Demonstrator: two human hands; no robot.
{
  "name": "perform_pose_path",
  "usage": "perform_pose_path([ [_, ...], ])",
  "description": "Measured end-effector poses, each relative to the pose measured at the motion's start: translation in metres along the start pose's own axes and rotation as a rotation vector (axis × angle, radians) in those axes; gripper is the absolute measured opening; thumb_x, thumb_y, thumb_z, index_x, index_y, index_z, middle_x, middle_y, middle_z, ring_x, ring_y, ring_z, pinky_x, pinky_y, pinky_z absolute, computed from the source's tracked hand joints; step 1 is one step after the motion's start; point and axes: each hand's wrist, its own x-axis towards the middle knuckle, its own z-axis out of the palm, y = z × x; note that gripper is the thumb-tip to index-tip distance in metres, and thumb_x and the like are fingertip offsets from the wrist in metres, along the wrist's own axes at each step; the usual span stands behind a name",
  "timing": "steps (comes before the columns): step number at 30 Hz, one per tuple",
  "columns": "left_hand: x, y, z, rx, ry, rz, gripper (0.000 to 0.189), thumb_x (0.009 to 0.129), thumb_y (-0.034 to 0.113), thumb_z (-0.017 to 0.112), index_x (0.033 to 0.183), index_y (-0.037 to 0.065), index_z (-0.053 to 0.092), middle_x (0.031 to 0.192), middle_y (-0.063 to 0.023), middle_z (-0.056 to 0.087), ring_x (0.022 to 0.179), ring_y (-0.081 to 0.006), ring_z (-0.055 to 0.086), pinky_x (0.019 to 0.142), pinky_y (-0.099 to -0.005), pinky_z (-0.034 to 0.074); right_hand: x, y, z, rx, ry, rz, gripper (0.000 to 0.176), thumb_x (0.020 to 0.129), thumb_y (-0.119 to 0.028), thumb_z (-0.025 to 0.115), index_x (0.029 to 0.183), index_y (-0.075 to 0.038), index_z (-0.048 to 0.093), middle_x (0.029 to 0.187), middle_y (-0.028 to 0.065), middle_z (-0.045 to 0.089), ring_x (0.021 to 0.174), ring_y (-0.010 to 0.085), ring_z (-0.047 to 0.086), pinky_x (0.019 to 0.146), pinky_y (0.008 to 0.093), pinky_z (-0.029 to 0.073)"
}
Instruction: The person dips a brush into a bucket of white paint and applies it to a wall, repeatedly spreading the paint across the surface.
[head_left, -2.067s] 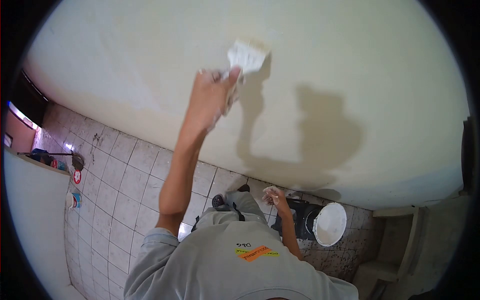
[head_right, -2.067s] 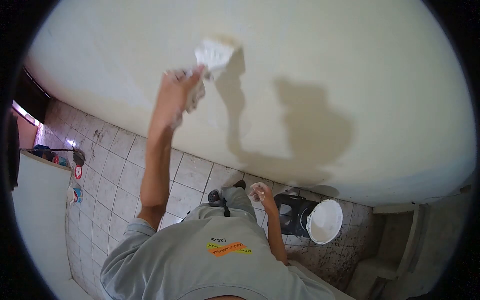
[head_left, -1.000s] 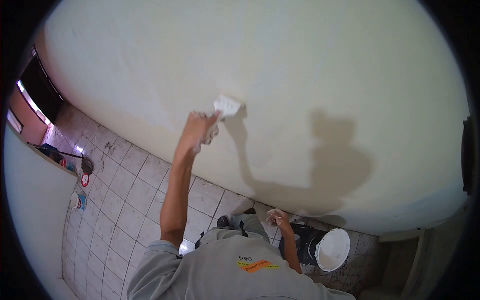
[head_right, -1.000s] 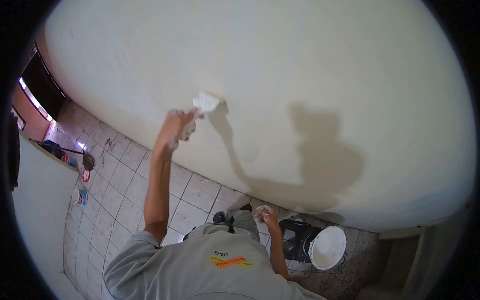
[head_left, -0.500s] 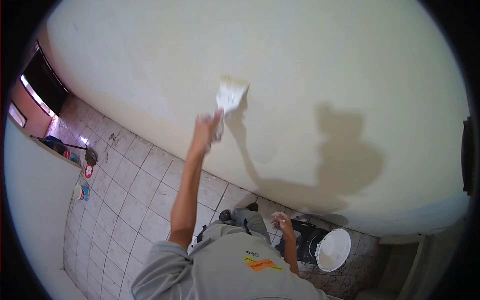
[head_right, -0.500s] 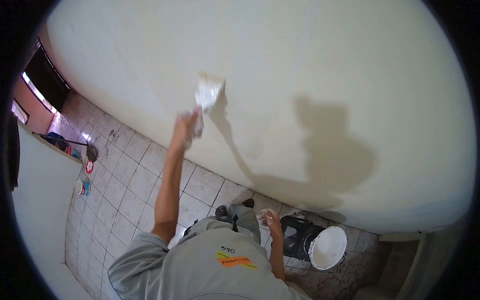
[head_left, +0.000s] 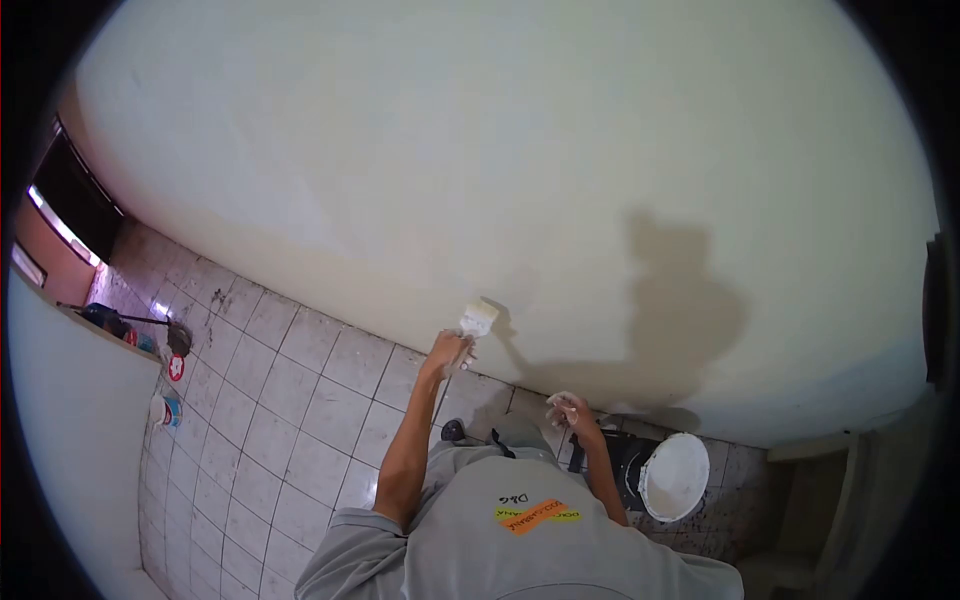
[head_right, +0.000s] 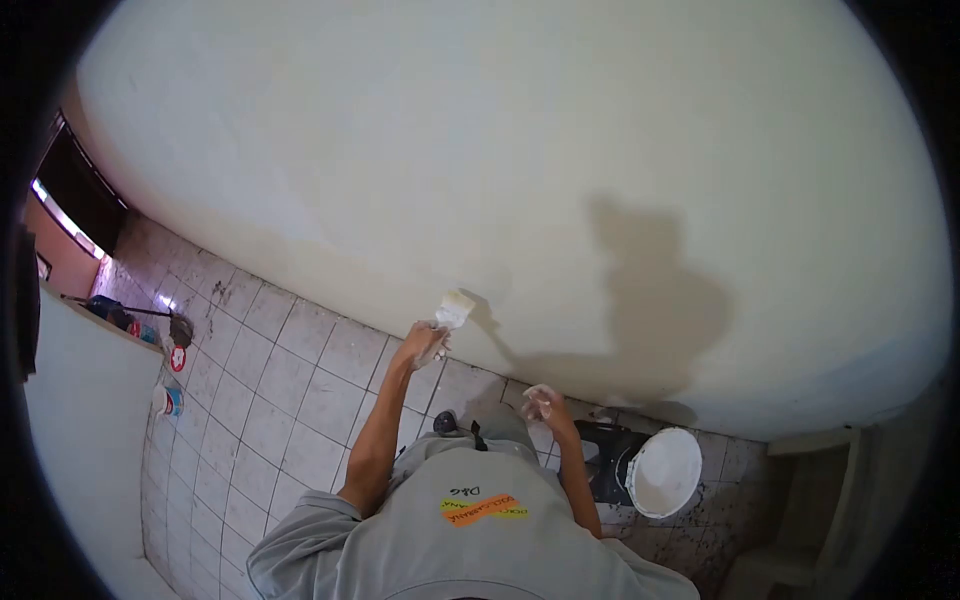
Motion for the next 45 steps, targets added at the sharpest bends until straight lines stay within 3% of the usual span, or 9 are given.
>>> perform_pose_path([
  [6,-0.001,0.046,0.083,0.017,0.048,-0.205,0.017,0.085,0.014,0.057,0.074,0.002,0.056,0.055,-0.0046,0.052,0.041,-0.0124,0.045,0.033,-0.0270,0.033,-0.009,0.015,-0.019,0.021,-0.037,0.095,0.025,0.090,-0.028,0.054,0.097,-0.005,0.061,0.073,0.0059,0.064,0.060,0.0105,0.057,0.055,0.0238,0.045],
  [11,-0.042,0.189,0.111,-0.092,0.102,-0.047,0.019,0.090,0.017,0.056,0.077,0.003,0.057,0.055,-0.0032,0.051,0.040,-0.0092,0.043,0.033,-0.0225,0.030,-0.023,0.043,-0.074,0.193,0.076,0.035,0.020,0.090,-0.023,0.054,0.097,-0.006,0.061,0.073,0.0059,0.064,0.059,0.0111,0.057,0.054,0.0245,0.046],
  [15,-0.101,0.331,0.121,0.035,0.248,0.262,0.027,0.090,0.029,0.059,0.086,0.003,0.063,0.060,-0.0017,0.052,0.044,-0.0077,0.042,0.037,-0.0217,0.031,-0.028,0.032,-0.104,0.134,0.058,0.153,0.020,0.090,-0.023,0.053,0.095,-0.006,0.061,0.072,0.0061,0.064,0.057,0.0117,0.057,0.052,0.0240,0.046],
  [19,-0.149,0.436,0.145,0.023,0.345,0.554,0.032,0.094,0.030,0.051,0.091,-0.001,0.060,0.059,0.0007,0.048,0.042,-0.0046,0.038,0.038,-0.0190,0.026,0.000,0.023,-0.135,0.104,-0.042,-0.005,0.021,0.090,-0.025,0.052,0.093,-0.005,0.060,0.071,0.0064,0.063,0.057,0.0110,0.057,0.051,0.0229,0.046],
  [21,-0.148,0.454,0.138,0.032,0.181,0.677,0.031,0.095,0.029,0.048,0.091,-0.001,0.057,0.059,0.0001,0.048,0.039,-0.0045,0.034,0.038,-0.0189,0.024,0.014,0.018,-0.147,0.046,-0.012,-0.055,0.022,0.091,-0.026,0.052,0.092,-0.005,0.059,0.070,0.0062,0.063,0.057,0.0109,0.057,0.051,0.0228,0.045],
  [25,-0.097,0.404,0.155,0.048,0.354,0.497,0.034,0.095,0.032,0.050,0.086,0.000,0.058,0.056,-0.0035,0.049,0.039,-0.0094,0.038,0.036,-0.0224,0.029,0.019,0.017,-0.165,0.071,0.075,-0.080,0.023,0.093,-0.026,0.050,0.092,-0.004,0.059,0.069,0.0059,0.062,0.056,0.0104,0.056,0.050,0.0230,0.045],
  [28,-0.065,0.302,0.150,-0.280,0.233,0.277,0.032,0.096,0.031,0.047,0.082,0.003,0.055,0.055,-0.0045,0.050,0.039,-0.0108,0.042,0.035,-0.0238,0.030,0.009,0.026,-0.169,0.162,0.085,0.035,0.024,0.092,-0.026,0.053,0.093,-0.003,0.058,0.069,0.0063,0.062,0.057,0.0115,0.058,0.051,0.0234,0.045],
  [38,-0.004,0.010,0.108,0.040,0.262,-0.269,0.035,0.091,0.033,0.056,0.077,0.002,0.056,0.052,-0.0043,0.048,0.036,-0.0107,0.038,0.031,-0.0242,0.025,0.006,0.065,-0.174,0.102,-0.053,0.084,0.023,0.091,-0.026,0.053,0.094,-0.004,0.058,0.070,0.0072,0.062,0.059,0.0129,0.058,0.054,0.0242,0.047],
  [45,-0.034,0.152,0.134,0.111,0.217,-0.147,0.032,0.092,0.028,0.055,0.077,0.001,0.059,0.052,-0.0033,0.047,0.035,-0.0086,0.036,0.031,-0.0226,0.024,0.009,0.061,-0.177,0.132,0.047,-0.016,0.024,0.091,-0.027,0.054,0.093,-0.004,0.058,0.070,0.0072,0.062,0.057,0.0122,0.057,0.052,0.0246,0.046],
])
